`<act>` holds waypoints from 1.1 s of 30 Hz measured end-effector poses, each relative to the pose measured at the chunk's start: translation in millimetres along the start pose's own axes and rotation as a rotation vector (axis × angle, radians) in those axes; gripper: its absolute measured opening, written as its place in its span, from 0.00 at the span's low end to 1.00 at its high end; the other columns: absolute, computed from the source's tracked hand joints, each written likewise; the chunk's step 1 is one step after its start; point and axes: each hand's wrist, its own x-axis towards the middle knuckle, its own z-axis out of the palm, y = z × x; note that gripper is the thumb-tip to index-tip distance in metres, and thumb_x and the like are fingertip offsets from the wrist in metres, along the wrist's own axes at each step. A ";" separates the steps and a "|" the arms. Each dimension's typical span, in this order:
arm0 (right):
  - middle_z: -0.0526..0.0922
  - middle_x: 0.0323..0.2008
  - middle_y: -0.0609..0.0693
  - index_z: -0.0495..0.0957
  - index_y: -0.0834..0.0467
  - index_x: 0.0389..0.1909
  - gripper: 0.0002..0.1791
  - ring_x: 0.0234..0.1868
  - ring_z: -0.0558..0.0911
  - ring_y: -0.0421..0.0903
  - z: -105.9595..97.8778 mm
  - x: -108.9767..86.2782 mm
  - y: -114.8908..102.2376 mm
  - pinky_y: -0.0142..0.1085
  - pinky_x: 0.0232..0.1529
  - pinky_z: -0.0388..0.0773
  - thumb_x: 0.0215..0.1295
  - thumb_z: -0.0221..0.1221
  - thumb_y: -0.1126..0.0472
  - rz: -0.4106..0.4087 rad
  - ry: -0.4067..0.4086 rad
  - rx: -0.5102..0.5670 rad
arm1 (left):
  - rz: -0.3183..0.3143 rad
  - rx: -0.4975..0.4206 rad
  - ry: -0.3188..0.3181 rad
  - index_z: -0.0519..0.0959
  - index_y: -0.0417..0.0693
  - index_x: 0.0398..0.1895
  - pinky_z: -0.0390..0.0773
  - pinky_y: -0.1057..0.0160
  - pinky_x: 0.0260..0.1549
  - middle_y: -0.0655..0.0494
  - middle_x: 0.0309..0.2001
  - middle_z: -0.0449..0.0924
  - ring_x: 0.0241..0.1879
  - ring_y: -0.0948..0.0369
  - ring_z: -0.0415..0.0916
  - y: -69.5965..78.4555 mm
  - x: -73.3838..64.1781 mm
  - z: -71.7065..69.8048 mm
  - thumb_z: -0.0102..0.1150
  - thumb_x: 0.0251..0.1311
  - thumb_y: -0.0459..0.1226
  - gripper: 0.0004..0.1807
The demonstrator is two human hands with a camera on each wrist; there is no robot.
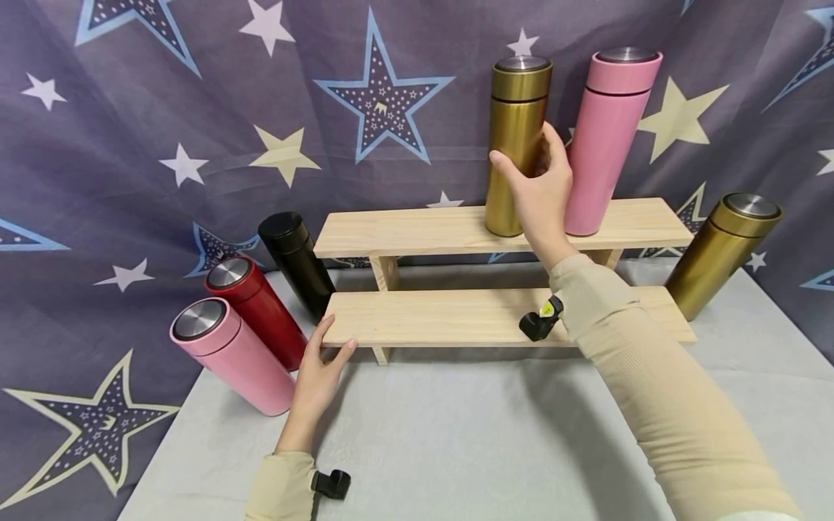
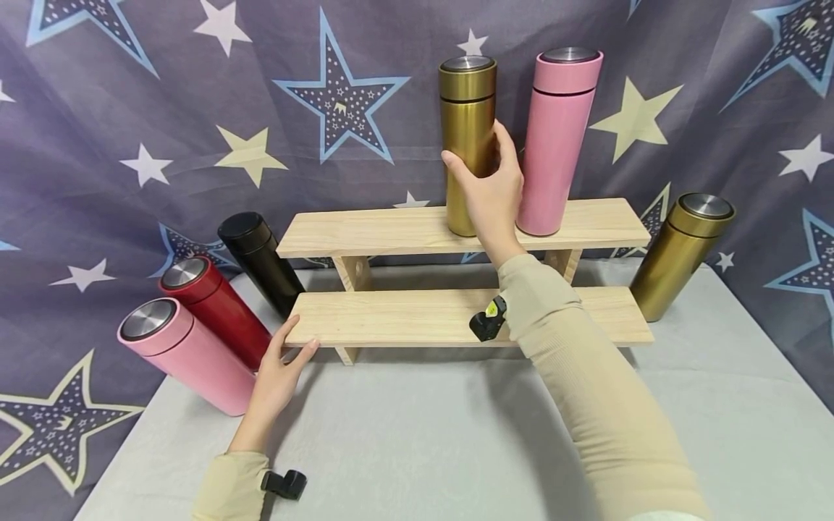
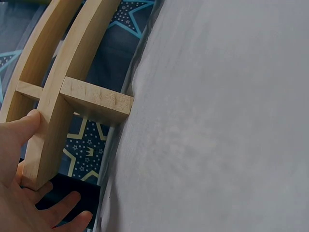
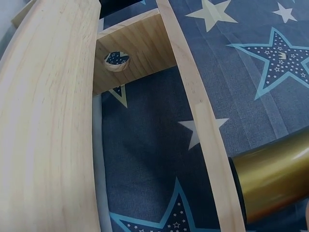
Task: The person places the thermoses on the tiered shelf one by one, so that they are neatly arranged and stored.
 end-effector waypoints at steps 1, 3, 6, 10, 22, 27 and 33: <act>0.78 0.57 0.54 0.70 0.60 0.66 0.40 0.54 0.77 0.44 0.8 0.9 1.5 0.33 0.55 0.73 0.52 0.74 0.60 -0.002 0.000 0.005 | 0.000 0.000 -0.001 0.57 0.46 0.76 0.67 0.45 0.62 0.48 0.78 0.46 0.69 0.43 0.60 0.0 0.0 -0.1 0.62 0.68 0.42 0.38; 0.79 0.56 0.54 0.70 0.59 0.66 0.40 0.54 0.77 0.44 2.4 1.9 3.2 0.33 0.55 0.73 0.51 0.75 0.60 -0.009 -0.002 0.010 | -0.001 0.003 0.001 0.58 0.47 0.76 0.67 0.46 0.62 0.49 0.78 0.46 0.69 0.44 0.60 0.1 0.6 0.2 0.62 0.67 0.42 0.38; 0.79 0.56 0.53 0.70 0.59 0.66 0.41 0.54 0.77 0.43 3.8 1.8 4.5 0.33 0.55 0.73 0.51 0.76 0.59 -0.017 -0.007 0.014 | -0.006 0.013 0.006 0.58 0.48 0.76 0.68 0.47 0.62 0.49 0.78 0.47 0.69 0.45 0.61 -0.9 0.6 0.3 0.62 0.67 0.42 0.38; 0.78 0.57 0.52 0.69 0.58 0.67 0.42 0.55 0.77 0.43 3.7 0.2 2.9 0.33 0.56 0.72 0.51 0.76 0.57 -0.015 -0.016 0.000 | -0.006 0.020 0.003 0.57 0.48 0.76 0.68 0.46 0.61 0.49 0.78 0.46 0.69 0.44 0.61 -1.5 0.6 0.3 0.62 0.67 0.43 0.38; 0.73 0.64 0.50 0.63 0.54 0.72 0.46 0.61 0.72 0.39 -2.0 -3.7 0.5 0.30 0.61 0.67 0.54 0.74 0.53 0.016 -0.068 -0.106 | -0.003 0.008 -0.007 0.56 0.46 0.77 0.67 0.45 0.63 0.48 0.78 0.44 0.70 0.44 0.59 -2.6 2.9 0.9 0.62 0.68 0.42 0.39; 0.66 0.70 0.47 0.56 0.51 0.76 0.50 0.66 0.67 0.36 -6.5 -7.5 -2.8 0.29 0.63 0.64 0.57 0.72 0.51 0.034 -0.118 -0.150 | -0.011 0.006 -0.010 0.55 0.47 0.77 0.67 0.45 0.62 0.48 0.78 0.44 0.70 0.43 0.58 -3.6 2.8 0.6 0.62 0.67 0.42 0.39; 0.64 0.72 0.49 0.50 0.50 0.78 0.52 0.68 0.66 0.39 -14.2 -13.7 -7.7 0.34 0.65 0.63 0.58 0.71 0.51 0.028 -0.149 -0.191 | -0.005 0.020 -0.006 0.56 0.47 0.77 0.67 0.45 0.62 0.47 0.78 0.44 0.70 0.43 0.59 -2.4 1.0 0.4 0.62 0.68 0.43 0.39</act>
